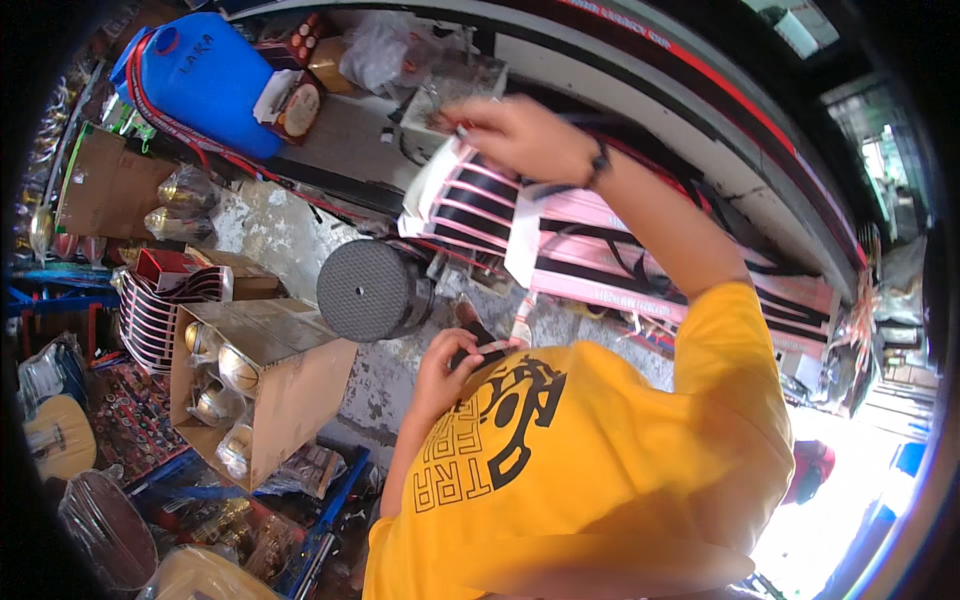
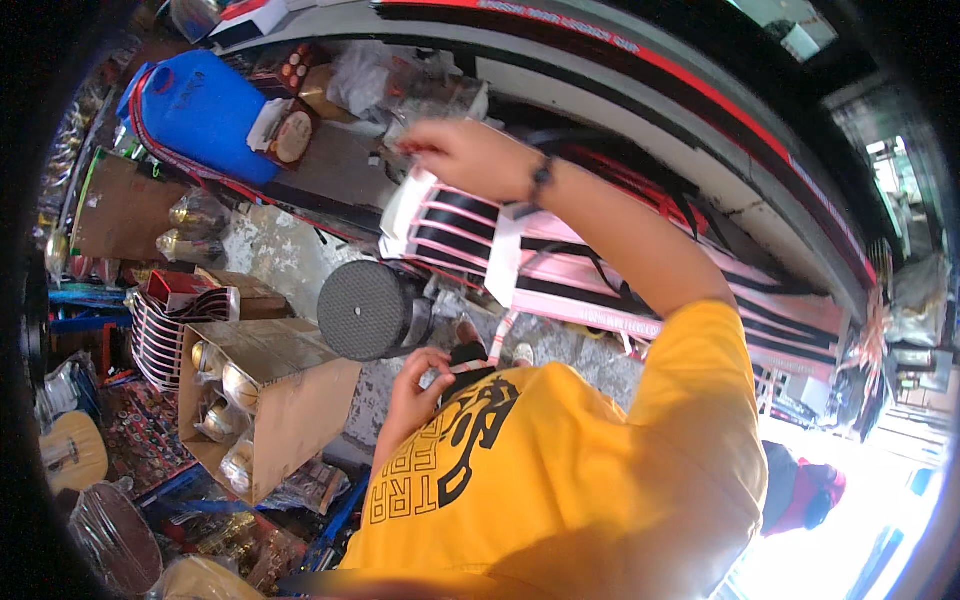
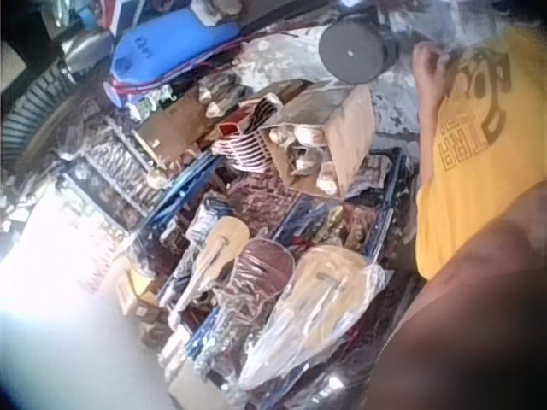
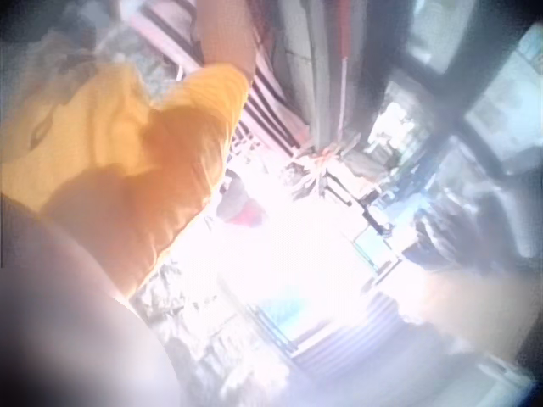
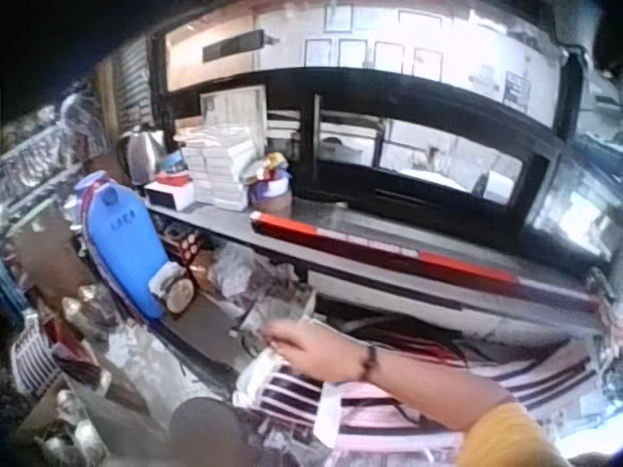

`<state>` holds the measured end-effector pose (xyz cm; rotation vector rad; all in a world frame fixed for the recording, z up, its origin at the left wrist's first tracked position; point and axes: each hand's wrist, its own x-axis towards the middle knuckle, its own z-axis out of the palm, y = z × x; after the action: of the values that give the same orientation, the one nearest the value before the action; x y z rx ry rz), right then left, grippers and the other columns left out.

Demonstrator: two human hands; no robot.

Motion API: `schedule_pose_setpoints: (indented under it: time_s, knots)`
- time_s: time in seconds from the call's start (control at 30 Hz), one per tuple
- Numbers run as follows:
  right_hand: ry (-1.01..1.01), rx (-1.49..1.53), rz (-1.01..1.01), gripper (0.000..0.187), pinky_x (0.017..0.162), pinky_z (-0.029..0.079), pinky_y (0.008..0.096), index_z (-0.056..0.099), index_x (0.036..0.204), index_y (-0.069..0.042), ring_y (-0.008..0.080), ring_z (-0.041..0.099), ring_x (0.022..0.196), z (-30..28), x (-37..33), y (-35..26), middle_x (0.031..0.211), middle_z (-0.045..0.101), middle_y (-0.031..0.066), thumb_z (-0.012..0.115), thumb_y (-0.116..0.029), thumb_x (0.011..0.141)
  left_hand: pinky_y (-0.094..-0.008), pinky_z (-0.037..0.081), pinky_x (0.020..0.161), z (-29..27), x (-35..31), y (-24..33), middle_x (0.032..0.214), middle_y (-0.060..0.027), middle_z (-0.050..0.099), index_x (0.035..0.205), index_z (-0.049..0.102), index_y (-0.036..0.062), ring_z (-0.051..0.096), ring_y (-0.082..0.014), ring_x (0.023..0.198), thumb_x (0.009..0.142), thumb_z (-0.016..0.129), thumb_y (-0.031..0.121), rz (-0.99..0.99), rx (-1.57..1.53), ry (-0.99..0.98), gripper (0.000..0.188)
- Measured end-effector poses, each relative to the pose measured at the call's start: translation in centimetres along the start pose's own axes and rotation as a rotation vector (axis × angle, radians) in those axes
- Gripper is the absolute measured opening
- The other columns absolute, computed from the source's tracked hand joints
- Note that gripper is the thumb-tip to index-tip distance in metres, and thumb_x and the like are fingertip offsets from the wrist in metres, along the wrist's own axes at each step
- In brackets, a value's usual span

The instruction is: The person assembles a decorative banner by attaching pink and black ribbons to a red header bar. They thread ribbons through slots, tie small bows, and adjust alignment. A coworker briefly assists with ribbon placement. The banner remains on the work surface at the end.

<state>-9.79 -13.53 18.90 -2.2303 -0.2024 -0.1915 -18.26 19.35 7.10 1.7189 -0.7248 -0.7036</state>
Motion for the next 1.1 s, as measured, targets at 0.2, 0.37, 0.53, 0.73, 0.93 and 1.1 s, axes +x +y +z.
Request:
schedule_pose_setpoints:
  time_s: [0.2, 0.37, 0.53, 0.73, 0.93, 1.1]
  knots:
    - [-0.275, 0.401, 0.681, 0.04, 0.059, 0.043, 0.0285, 0.066, 0.111, -0.006, 0.0122, 0.05, 0.062, 4.5, -21.2, 5.4, 0.071, 0.053, 0.0009, 0.043, -0.037, 0.101, -0.0344, 0.046, 0.084, 2.6, -2.8, -0.9, 0.096, -0.0122, 0.062, 0.084, 0.057, 0.0005, 0.061, -0.0269, 0.094, 0.078, 0.072, 0.0, -0.021, 0.1, 0.061, 0.017]
    - [-0.254, 0.562, 1.074, 0.042, 0.043, 0.034, 0.0279, 0.072, 0.097, -0.009, 0.0096, 0.043, 0.052, 10.5, -27.5, 9.0, 0.064, 0.052, -0.0005, 0.052, -0.045, 0.095, -0.0315, 0.047, 0.081, 3.6, -4.7, -1.7, 0.095, -0.0095, 0.062, 0.087, 0.057, -0.0008, 0.061, -0.021, 0.089, 0.079, 0.072, -0.001, -0.043, 0.081, 0.112, 0.016]
    - [-0.174, 0.022, 0.758, 0.053, 0.077, 0.048, 0.0439, 0.072, 0.078, -0.004, 0.0344, 0.064, 0.075, 14.3, -27.1, 10.2, 0.079, 0.069, 0.0178, 0.041, -0.042, 0.096, -0.0291, 0.047, 0.08, 4.1, -5.9, -1.9, 0.094, -0.0076, 0.061, 0.087, 0.056, -0.0017, 0.059, -0.0168, 0.086, 0.081, 0.07, -0.002, -0.064, 0.012, 0.161, 0.015]
    - [-0.093, 0.017, 0.774, 0.05, 0.079, 0.048, 0.0455, 0.071, 0.08, -0.001, 0.0377, 0.064, 0.08, 14.1, -25.8, 9.4, 0.079, 0.068, 0.0206, 0.043, -0.04, 0.095, -0.0297, 0.047, 0.08, 4.3, -6.8, -2.2, 0.093, -0.0074, 0.06, 0.087, 0.056, -0.0013, 0.058, -0.017, 0.086, 0.082, 0.07, -0.001, -0.091, 0.066, 0.168, 0.014]
    - [-0.054, -0.181, 0.699, 0.047, 0.08, 0.049, 0.0477, 0.07, 0.082, 0.0, 0.0405, 0.064, 0.084, 15.0, -24.5, 8.8, 0.083, 0.067, 0.0228, 0.043, -0.036, 0.094, -0.0309, 0.047, 0.081, 4.5, -7.6, -2.5, 0.094, -0.0068, 0.06, 0.087, 0.057, -0.0005, 0.059, -0.0173, 0.086, 0.083, 0.07, 0.0, -0.119, 0.04, 0.177, 0.014]
    - [-0.044, -0.198, 0.758, 0.049, 0.085, 0.049, 0.0511, 0.069, 0.088, 0.003, 0.0429, 0.064, 0.089, 15.3, -24.0, 8.2, 0.092, 0.067, 0.0257, 0.039, -0.035, 0.094, -0.0307, 0.046, 0.081, 4.7, -8.0, -2.7, 0.093, -0.0068, 0.06, 0.086, 0.057, -0.0007, 0.059, -0.0175, 0.087, 0.082, 0.071, 0.0, -0.138, 0.05, 0.154, 0.015]
